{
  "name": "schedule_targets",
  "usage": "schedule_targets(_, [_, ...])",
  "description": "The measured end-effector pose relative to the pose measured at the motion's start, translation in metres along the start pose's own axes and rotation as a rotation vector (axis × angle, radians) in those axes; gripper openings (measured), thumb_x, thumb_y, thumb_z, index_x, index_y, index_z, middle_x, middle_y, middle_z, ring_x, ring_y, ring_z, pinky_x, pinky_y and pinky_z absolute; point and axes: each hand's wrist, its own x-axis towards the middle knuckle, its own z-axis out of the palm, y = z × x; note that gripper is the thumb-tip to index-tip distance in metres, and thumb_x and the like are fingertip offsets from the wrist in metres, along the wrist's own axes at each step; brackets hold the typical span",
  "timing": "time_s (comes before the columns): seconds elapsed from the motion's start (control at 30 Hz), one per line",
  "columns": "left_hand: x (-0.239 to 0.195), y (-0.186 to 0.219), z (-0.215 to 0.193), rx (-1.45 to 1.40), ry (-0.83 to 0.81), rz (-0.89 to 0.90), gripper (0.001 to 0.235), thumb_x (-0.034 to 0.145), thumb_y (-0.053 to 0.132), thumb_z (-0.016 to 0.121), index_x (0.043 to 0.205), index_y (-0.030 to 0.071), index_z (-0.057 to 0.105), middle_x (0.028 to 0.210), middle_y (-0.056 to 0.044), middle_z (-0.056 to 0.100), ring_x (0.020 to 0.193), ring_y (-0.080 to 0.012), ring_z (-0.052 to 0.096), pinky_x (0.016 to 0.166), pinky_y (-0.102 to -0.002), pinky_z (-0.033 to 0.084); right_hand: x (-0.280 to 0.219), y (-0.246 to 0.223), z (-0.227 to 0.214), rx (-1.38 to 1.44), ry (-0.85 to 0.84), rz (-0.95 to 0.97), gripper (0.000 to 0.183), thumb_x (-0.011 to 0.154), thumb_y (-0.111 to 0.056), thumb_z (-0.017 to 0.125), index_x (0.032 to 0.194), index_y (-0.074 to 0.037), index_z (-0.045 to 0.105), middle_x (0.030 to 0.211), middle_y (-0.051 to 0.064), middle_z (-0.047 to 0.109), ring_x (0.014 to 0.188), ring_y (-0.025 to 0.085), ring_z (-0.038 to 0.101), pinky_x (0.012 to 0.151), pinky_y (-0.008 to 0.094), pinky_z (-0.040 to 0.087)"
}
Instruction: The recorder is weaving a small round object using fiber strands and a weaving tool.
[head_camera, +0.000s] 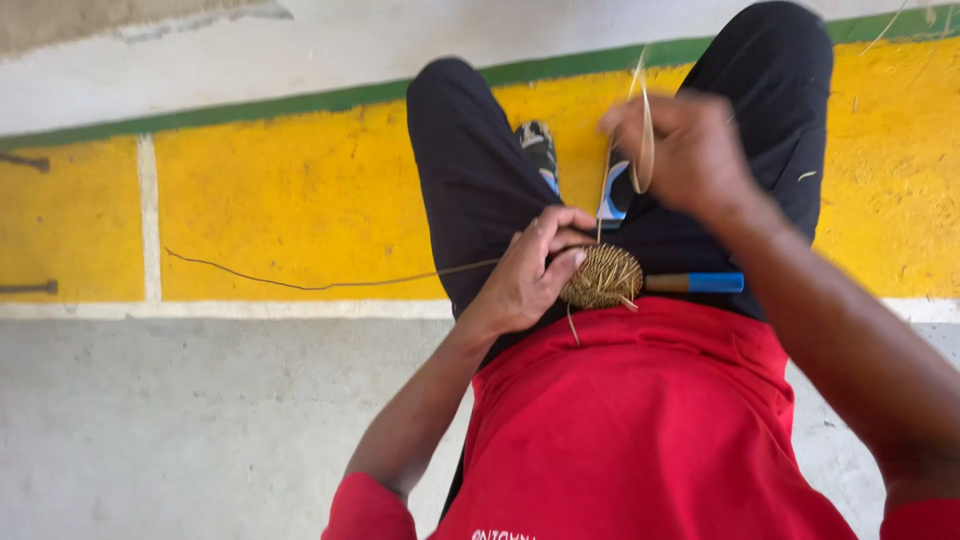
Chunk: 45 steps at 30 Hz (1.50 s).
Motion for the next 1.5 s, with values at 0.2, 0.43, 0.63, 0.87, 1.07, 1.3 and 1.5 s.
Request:
schedule_targets(0.2, [0.002,-0.006,-0.006,0.390,-0.026,0.130,0.032,0.098,0.007,0.061,0.129,0.002,0.056,0.118,-0.015,0.075,0.117,-0.0224,0.068,0.105,-0.041,0.042,0.020,-0.033,-0.057,0.405,0.056,0.254,0.011,0.108,-0.014,0.059,0.113,-0.005,0.064,0.103,0.009,0.071,0.071,0.008,0.060,0.065,0.029,0.051])
schedule_targets(0.43, [0.006,-0.006,-0.010,0.338,-0.019,0.098,0.028,0.098,0.013,0.059,0.124,0.005,0.066,0.103,-0.010,0.068,0.101,-0.0217,0.066,0.092,-0.037,0.053,0.002,-0.035,-0.082,0.575,-0.035,0.277,0.031,0.110,-0.007,0.056,0.140,-0.003,0.048,0.119,0.013,0.070,0.084,0.016,0.070,0.075,0.033,0.060])
schedule_targets(0.63, [0.003,-0.010,-0.006,0.500,0.070,0.094,0.025,0.095,0.030,0.069,0.106,0.008,0.071,0.086,-0.007,0.071,0.083,-0.0234,0.062,0.080,-0.039,0.050,-0.077,-0.058,-0.055,-0.177,-0.279,0.223,0.048,0.091,-0.017,0.071,0.135,-0.006,0.053,0.106,0.012,0.072,0.089,0.025,0.071,0.079,0.038,0.057])
schedule_targets(0.87, [-0.008,0.036,-0.008,0.710,0.317,0.105,0.023,0.090,0.034,0.075,0.097,0.013,0.074,0.077,-0.002,0.070,0.074,-0.0215,0.060,0.069,-0.037,0.050,-0.110,-0.072,-0.057,-0.496,-0.444,0.328,0.035,0.092,-0.036,0.070,0.118,-0.013,0.068,0.101,0.007,0.071,0.088,0.029,0.072,0.078,0.043,0.057])
schedule_targets(1.07, [-0.012,0.046,0.007,0.817,0.446,0.304,0.018,0.093,0.024,0.075,0.103,0.010,0.068,0.092,-0.002,0.071,0.085,-0.0200,0.066,0.074,-0.034,0.054,-0.081,-0.125,-0.042,0.056,-0.323,0.496,0.050,0.094,-0.022,0.066,0.141,-0.013,0.056,0.098,0.011,0.071,0.072,0.022,0.073,0.061,0.036,0.057])
schedule_targets(1.3, [-0.014,0.041,0.016,0.774,0.456,0.294,0.016,0.090,0.017,0.077,0.100,0.011,0.066,0.092,0.000,0.071,0.084,-0.0191,0.068,0.071,-0.033,0.055,-0.072,-0.124,-0.025,0.184,-0.285,0.454,0.042,0.096,-0.017,0.064,0.136,-0.011,0.057,0.088,0.011,0.071,0.070,0.018,0.070,0.066,0.035,0.053])
schedule_targets(1.5, [-0.015,0.037,0.019,0.812,0.501,0.361,0.017,0.089,0.015,0.078,0.100,0.012,0.065,0.091,0.000,0.069,0.085,-0.0200,0.067,0.070,-0.034,0.054,-0.084,-0.117,-0.015,0.493,-0.300,0.682,0.038,0.102,-0.015,0.052,0.140,-0.010,0.051,0.082,0.005,0.072,0.053,0.006,0.053,0.049,0.024,0.045])
